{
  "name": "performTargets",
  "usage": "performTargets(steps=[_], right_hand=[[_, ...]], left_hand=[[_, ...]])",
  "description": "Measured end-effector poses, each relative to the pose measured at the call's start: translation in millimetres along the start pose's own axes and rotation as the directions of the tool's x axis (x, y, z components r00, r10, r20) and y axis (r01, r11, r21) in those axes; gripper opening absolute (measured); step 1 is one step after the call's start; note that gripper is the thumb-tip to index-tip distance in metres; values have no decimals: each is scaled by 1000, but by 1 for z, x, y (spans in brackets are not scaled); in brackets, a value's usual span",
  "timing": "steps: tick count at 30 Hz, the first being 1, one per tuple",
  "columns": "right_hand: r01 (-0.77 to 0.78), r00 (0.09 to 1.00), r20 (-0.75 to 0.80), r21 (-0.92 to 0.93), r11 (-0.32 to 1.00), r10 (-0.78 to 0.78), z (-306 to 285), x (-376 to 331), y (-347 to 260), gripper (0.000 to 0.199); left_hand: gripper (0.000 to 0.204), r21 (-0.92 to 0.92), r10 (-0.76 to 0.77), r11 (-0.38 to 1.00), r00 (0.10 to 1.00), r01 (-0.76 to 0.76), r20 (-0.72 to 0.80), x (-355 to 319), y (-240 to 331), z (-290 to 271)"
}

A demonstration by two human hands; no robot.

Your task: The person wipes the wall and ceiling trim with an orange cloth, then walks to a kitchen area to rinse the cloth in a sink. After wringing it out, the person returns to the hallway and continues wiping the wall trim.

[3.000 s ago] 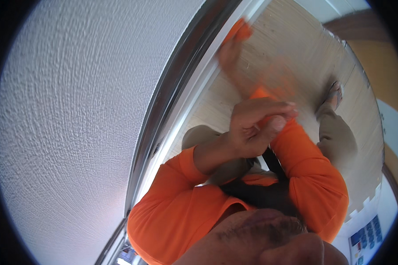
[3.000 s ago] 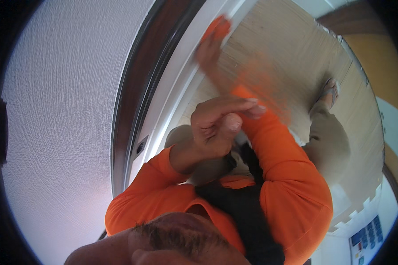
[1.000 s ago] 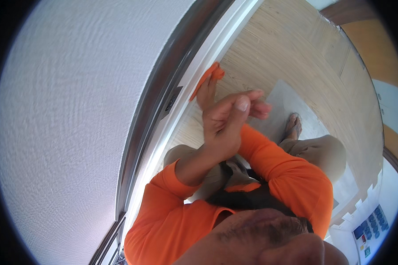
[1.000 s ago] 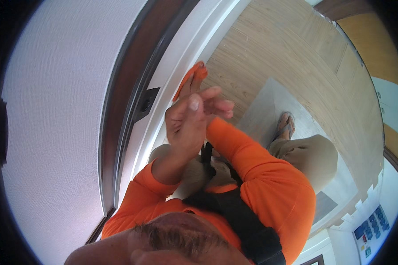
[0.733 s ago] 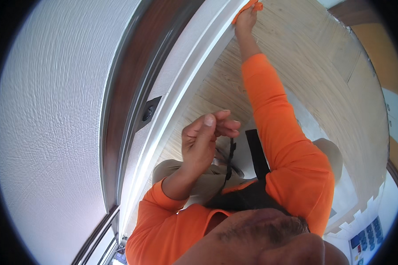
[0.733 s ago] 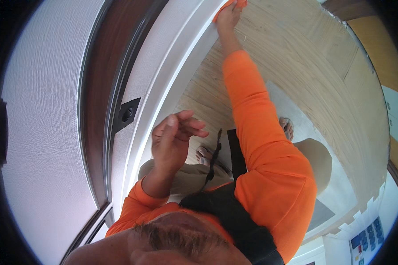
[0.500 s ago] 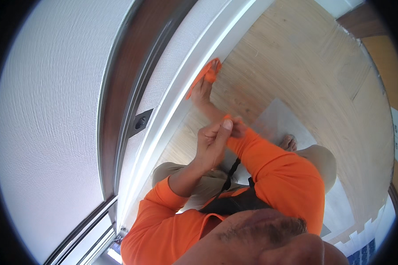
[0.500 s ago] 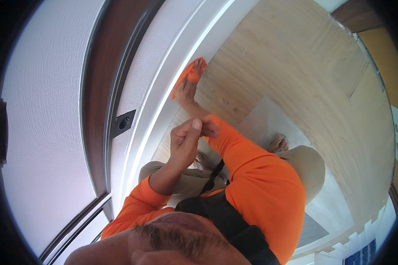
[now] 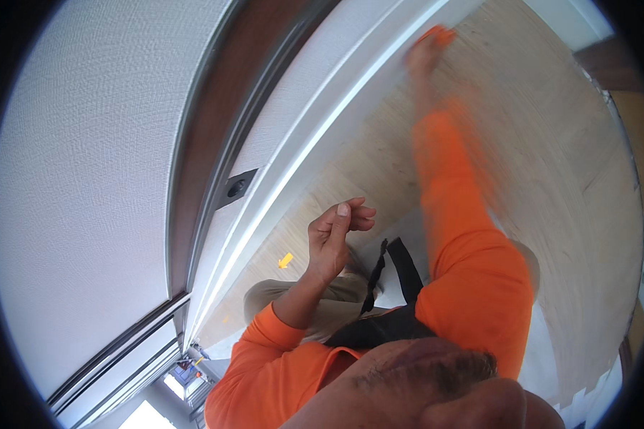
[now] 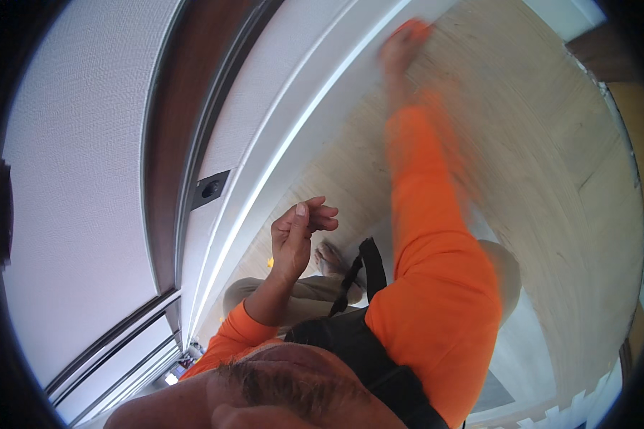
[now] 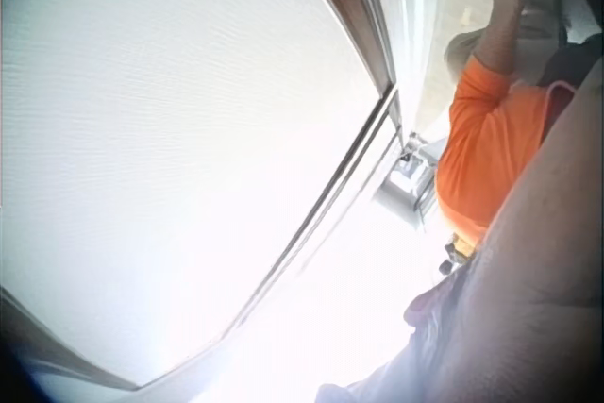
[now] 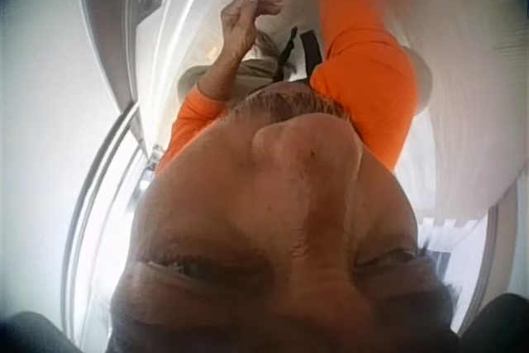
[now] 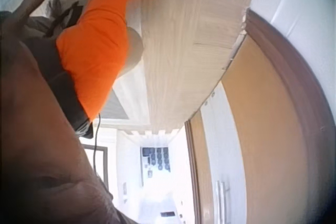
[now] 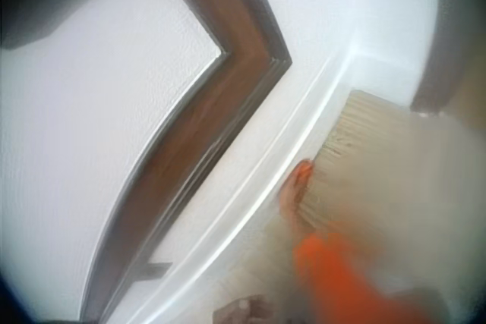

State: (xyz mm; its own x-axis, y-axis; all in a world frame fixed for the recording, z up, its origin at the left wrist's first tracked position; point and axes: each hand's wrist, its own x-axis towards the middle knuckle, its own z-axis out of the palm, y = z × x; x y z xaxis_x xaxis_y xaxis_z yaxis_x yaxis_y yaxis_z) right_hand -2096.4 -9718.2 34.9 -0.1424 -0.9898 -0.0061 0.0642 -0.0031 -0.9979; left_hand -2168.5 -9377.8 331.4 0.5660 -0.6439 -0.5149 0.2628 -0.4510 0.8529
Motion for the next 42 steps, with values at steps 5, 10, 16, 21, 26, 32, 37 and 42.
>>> performTargets(steps=[5, 10, 16, 21, 26, 32, 37, 42], right_hand=[[-20, 981, 192, -22, 1000, 24, 18, -207, -47, 65], [5, 996, 84, 15, 1000, -6, 12, -30, -35, 63], [-178, 982, 33, -188, 966, 187, -16, 187, -61, 65], [-43, 999, -15, 60, 997, 44, -9, 89, -19, 67], [25, 992, 129, -235, 972, 6, 24, -309, 46, 66], [-146, 956, 253, -34, 989, 150, 29, -318, -4, 79], [-271, 935, 300, 259, 927, 189, -37, -75, -38, 74], [133, 989, 80, -130, 983, -123, 6, -244, 22, 74]], left_hand=[[40, 68, 64, 995, 980, -78, 187, 26, 13, 23], [39, 134, 202, 966, 970, -220, 132, 32, 28, 3], [37, 22, 55, 998, 997, -54, -47, -16, 17, -37], [32, -56, 114, 992, 993, -112, 33, -40, 25, -20], [31, -94, 333, 942, 926, -321, 176, -33, 41, -27], [31, -60, 511, 859, 852, -508, 116, -27, 62, -61], [27, -254, 665, 735, 741, -629, 93, -75, 67, -96], [25, -207, 604, 794, 779, -572, 168, -72, 61, -86]])
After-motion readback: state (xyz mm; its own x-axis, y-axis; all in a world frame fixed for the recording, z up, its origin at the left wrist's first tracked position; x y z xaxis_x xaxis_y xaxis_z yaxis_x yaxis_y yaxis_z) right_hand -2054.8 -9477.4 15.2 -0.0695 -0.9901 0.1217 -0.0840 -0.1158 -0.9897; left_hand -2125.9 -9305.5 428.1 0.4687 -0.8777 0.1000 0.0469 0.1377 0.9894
